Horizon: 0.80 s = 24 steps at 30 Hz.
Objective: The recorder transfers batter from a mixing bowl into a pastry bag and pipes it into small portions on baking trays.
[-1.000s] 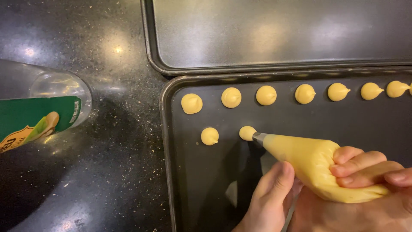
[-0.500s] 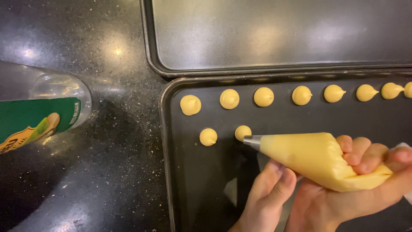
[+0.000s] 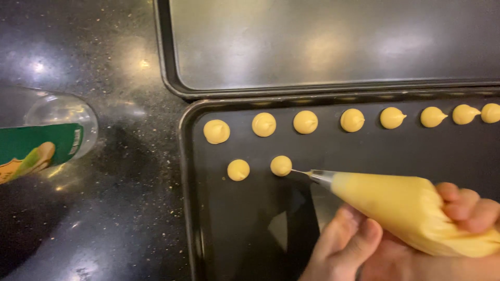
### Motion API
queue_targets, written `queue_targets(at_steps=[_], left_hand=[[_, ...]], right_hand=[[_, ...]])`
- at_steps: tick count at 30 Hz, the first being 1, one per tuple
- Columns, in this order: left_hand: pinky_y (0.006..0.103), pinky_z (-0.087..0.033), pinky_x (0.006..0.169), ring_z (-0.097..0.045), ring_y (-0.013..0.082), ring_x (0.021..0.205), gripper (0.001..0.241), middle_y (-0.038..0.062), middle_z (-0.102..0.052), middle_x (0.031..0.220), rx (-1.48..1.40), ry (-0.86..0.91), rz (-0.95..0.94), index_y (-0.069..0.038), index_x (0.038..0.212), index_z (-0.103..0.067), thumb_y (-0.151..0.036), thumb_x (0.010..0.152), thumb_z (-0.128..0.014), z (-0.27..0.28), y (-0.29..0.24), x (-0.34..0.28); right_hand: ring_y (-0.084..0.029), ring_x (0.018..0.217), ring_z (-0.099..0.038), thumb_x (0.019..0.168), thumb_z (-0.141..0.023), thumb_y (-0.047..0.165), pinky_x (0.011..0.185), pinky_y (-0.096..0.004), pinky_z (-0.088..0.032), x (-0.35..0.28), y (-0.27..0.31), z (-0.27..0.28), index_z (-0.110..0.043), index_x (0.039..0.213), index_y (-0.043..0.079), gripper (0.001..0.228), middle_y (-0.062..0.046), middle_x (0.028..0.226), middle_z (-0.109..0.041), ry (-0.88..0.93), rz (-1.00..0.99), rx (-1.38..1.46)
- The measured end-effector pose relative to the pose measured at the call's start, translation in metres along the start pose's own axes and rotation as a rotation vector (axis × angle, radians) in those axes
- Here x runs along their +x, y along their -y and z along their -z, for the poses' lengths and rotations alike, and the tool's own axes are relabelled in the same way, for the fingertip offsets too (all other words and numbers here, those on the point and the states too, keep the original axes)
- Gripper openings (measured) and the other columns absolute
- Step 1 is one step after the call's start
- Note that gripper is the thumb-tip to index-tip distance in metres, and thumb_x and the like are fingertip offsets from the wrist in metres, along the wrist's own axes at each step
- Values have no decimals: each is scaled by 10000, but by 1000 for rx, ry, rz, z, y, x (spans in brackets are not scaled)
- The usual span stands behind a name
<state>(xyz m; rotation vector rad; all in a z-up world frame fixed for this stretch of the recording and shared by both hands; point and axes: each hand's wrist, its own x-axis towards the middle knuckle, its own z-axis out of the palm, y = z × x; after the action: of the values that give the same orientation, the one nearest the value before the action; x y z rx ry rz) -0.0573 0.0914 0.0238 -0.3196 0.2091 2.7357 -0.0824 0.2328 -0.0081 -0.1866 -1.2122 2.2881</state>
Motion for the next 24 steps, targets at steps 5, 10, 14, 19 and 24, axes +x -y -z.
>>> queue_targets(at_steps=[5, 10, 14, 19, 24], left_hand=[[358, -277, 1258, -406, 198, 1479, 611, 102, -453, 1565, -48, -53, 10, -11, 1581, -342, -362, 1095, -462, 1, 44, 34], [357, -313, 1239, -436, 199, 1449, 550, 94, -477, 1539, -181, -52, 0, -21, 1570, -362, -351, 1131, -379, 16, 65, 54], [369, -313, 1244, -446, 204, 1456, 568, 97, -485, 1541, -133, -41, 10, -7, 1563, -371, -382, 1136, -369, 19, 65, 57], [368, -319, 1238, -464, 205, 1451, 585, 95, -497, 1534, -59, -66, 32, -8, 1545, -392, -407, 1118, -388, 17, 64, 57], [370, -331, 1221, -480, 217, 1435, 589, 112, -511, 1517, -36, -88, 46, -3, 1528, -409, -416, 1107, -410, 17, 65, 56]], right_hand=[[-246, 697, -560, 1176, -386, 445, 795, -397, -523, 32, 14, 30, -516, 1169, 94, 374, -99, 817, -587, 235, 56, -179], [-280, 742, -622, 1110, -408, 509, 825, -442, -530, 57, 17, 65, -525, 1243, 121, 427, -118, 862, -658, 457, 105, -357], [-311, 750, -626, 1202, -360, 476, 784, -448, -530, 65, 13, 89, -524, 1203, 94, 415, -144, 804, -674, 435, 41, -257], [-309, 750, -615, 1225, -366, 463, 778, -437, -527, 69, 19, 96, -514, 1194, 91, 401, -143, 787, -680, 435, 13, -248], [-292, 751, -600, 1200, -407, 468, 796, -420, -525, 69, 26, 96, -497, 1211, 106, 373, -129, 796, -690, 474, 6, -316]])
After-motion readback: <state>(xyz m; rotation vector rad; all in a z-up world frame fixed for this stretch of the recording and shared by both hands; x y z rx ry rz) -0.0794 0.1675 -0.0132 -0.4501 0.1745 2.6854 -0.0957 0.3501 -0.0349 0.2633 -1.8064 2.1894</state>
